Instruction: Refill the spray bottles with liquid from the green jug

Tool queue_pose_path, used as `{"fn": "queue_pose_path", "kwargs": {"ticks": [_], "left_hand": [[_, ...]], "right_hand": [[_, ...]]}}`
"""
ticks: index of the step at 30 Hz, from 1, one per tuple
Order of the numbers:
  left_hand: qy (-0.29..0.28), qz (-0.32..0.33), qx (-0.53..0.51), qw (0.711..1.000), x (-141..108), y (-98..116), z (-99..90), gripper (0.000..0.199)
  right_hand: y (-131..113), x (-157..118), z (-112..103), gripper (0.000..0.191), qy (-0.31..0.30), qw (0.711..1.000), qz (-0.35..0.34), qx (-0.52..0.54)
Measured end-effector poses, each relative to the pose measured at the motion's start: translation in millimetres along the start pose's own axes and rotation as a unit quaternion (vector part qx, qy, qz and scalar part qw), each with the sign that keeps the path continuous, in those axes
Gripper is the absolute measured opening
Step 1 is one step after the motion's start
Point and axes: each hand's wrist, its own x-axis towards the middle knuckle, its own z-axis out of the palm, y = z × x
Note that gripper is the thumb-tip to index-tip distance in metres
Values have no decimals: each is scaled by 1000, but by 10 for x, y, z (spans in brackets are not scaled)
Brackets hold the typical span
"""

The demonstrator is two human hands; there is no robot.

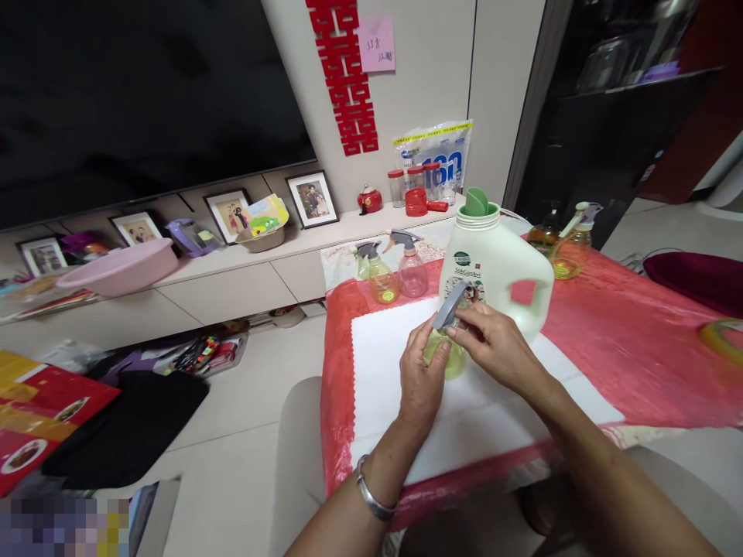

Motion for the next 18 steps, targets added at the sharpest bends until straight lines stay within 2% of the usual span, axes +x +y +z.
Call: {"fn": "queue_pose_path", "kwargs": {"ticks": [7,10,12,14,15,18], "left_hand": [[19,1,6,1000,0,-44,4,32],[18,-9,2,1000,6,-50,-4,33],[13,-16,0,1000,7,-42,-8,34],[10,-16,-2,1000,5,-25,-8,36],[8,-15,-3,1000,4,-16,-7,36],[3,-15,-2,1000,7,6,-6,37]], "right_hand": [[1,-56,115,28,47,998,20,-41],[-11,-70,17,34,69,995,26,-69],[-18,-67,-103,41,128,987,20,-97],[-11,-53,-212,38,186,977,-1,-104],[1,-43,-247,36,195,976,-14,-94],[64,-8,-249,44,147,988,-39,-24]]}}
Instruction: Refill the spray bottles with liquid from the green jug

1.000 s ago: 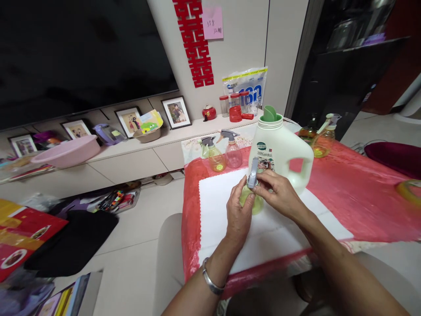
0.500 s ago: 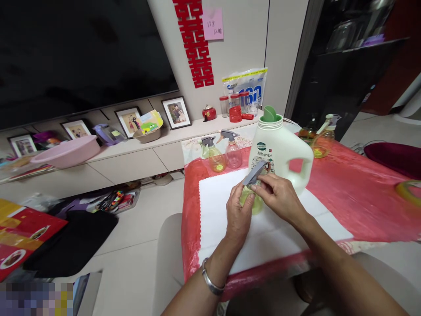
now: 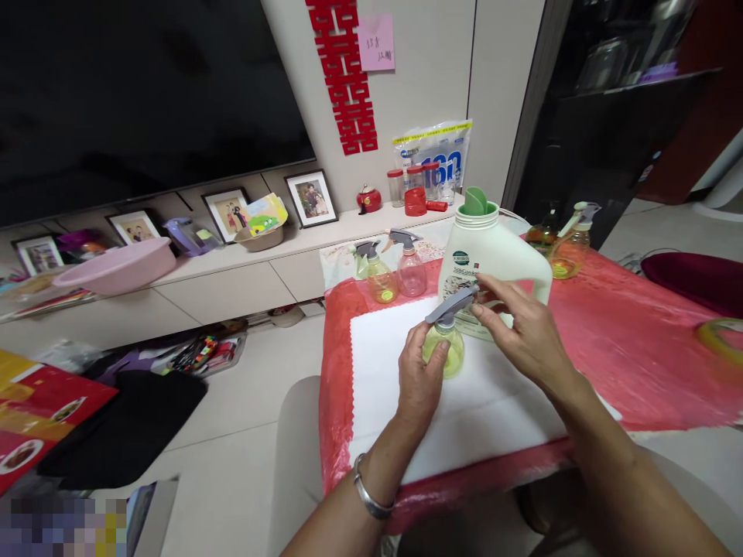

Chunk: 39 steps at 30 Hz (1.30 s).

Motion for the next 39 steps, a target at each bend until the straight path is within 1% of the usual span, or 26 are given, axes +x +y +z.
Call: {"fn": "queue_pose_path", "kwargs": {"ticks": [2,6,8,11,14,19,22,24,26,28,30,32,34,36,39], "left_hand": [[-1,-3,4,1000,11,0,-8,37],[-3,-8,-2,1000,70,-34,-39,36],[-2,-14,-14,1000,112,-51,-47,39],[4,-20,-26,999,169,-53,-35,48],[14,-14,-40,999,200,-27,-4,53],[44,-5,-53,998,210,-9,27,42],[46,-9,-48,998,213,-37,24,33],[43,-11,-45,998,214,-58,20,30],[42,-13,-41,998,210,-71,18,27],[40,-12,-35,998,201,-70,16,25],[35,-11,-27,999,186,-57,14,24],[28,-8,-17,999,168,-40,10,25],[23,-7,-14,1000,153,-31,7,25],[20,-12,-33,999,149,-41,9,24],[28,-31,-123,992,169,-85,24,25]], "right_hand": [[42,-1,61,44,-20,999,13,41],[67,-10,143,34,-6,997,38,74],[49,-8,130,34,-14,997,35,74],[2,-8,77,39,-37,997,23,56],[-61,-14,41,40,-59,998,3,36],[-168,-22,31,35,-100,994,-23,46],[-199,-18,6,42,-136,986,-11,95],[-183,-10,-14,44,-156,978,16,141],[-137,-2,-15,45,-152,969,56,185],[-77,0,16,46,-128,969,84,194],[-26,-8,78,43,-111,976,82,167],[2,-27,155,45,-120,980,74,144],[6,-53,231,51,-130,979,75,141],[-3,-80,294,55,-124,979,84,139],[-18,-110,366,59,-104,980,92,143]]}}
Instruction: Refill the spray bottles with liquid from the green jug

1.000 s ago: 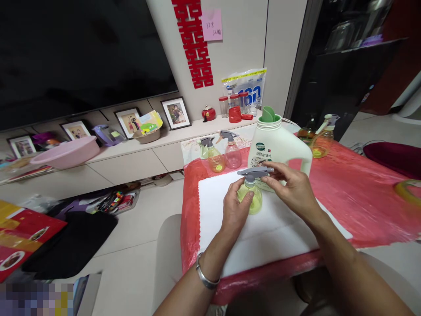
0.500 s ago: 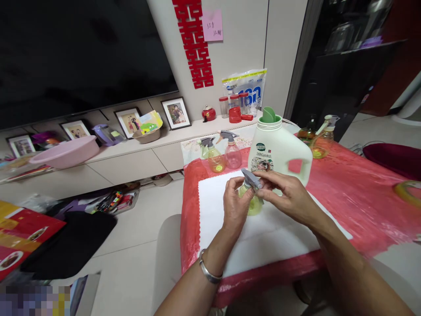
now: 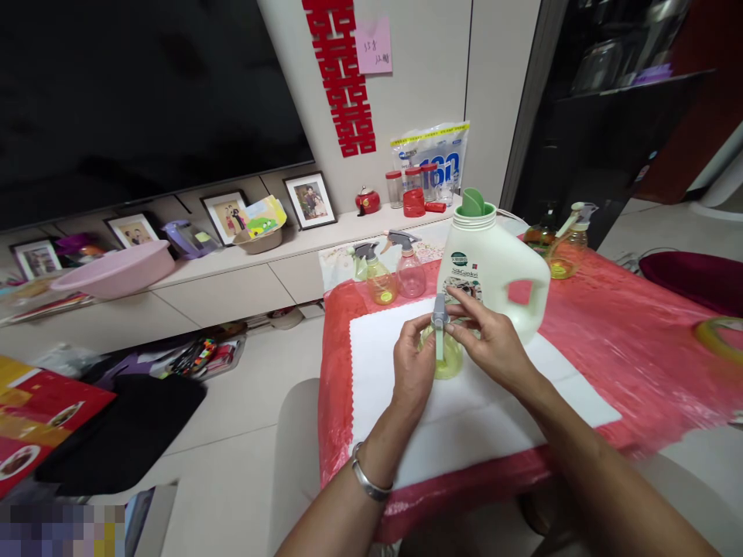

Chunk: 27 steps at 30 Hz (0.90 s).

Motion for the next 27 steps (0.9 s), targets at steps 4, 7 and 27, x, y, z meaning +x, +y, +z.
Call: {"fn": "queue_pose_path", "kwargs": {"ticks": [4,7,27], "left_hand": [[18,-45,-98,994,34,-47,10,27],[20,-67,-99,993,16,-34,13,34],[-10,-59,-106,993,-67,-5,7,65]], "right_hand": [[29,-6,68,65,24,1000,-7,8],[48,-7,108,73,55,998,0,-16],[38,5,150,105,47,993,61,84]]}}
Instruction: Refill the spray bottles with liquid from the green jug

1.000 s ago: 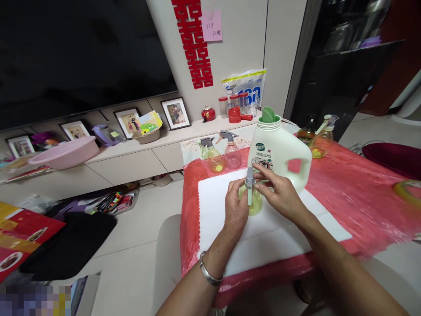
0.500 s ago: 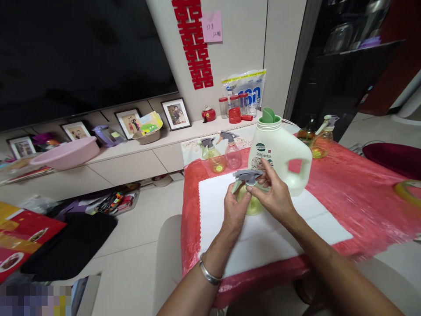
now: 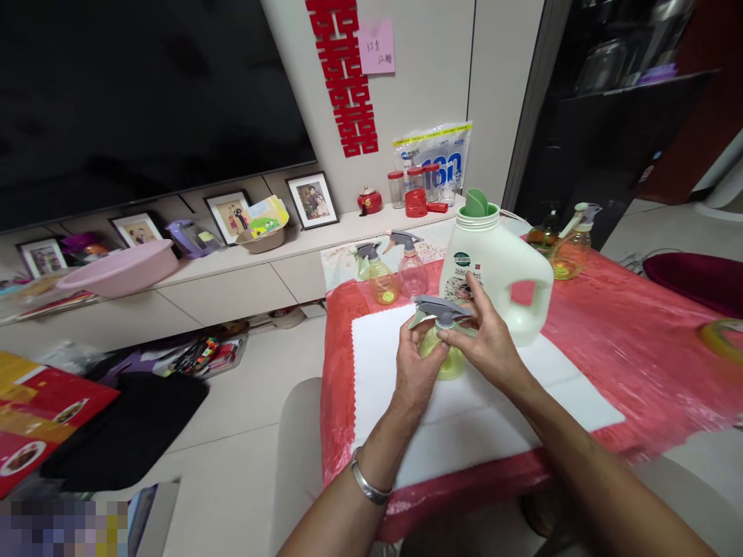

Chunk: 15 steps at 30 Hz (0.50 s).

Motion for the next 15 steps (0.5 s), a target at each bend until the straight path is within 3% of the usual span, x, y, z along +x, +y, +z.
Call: {"fn": "queue_pose_path", "kwargs": {"ticks": [4,9,15], "left_hand": [[29,-20,4,999,4,-26,-17,77],[22,-17,5,1000,9,-74,-50,75],[11,-16,9,1000,7,-81,-58,75]], "right_hand": [[-3,3,-3,107,-11,1000,-3,3],[-29,3,-86,100,-78,996,-20,44],[-32,0,-61,96,-50,998,-35,5]]}}
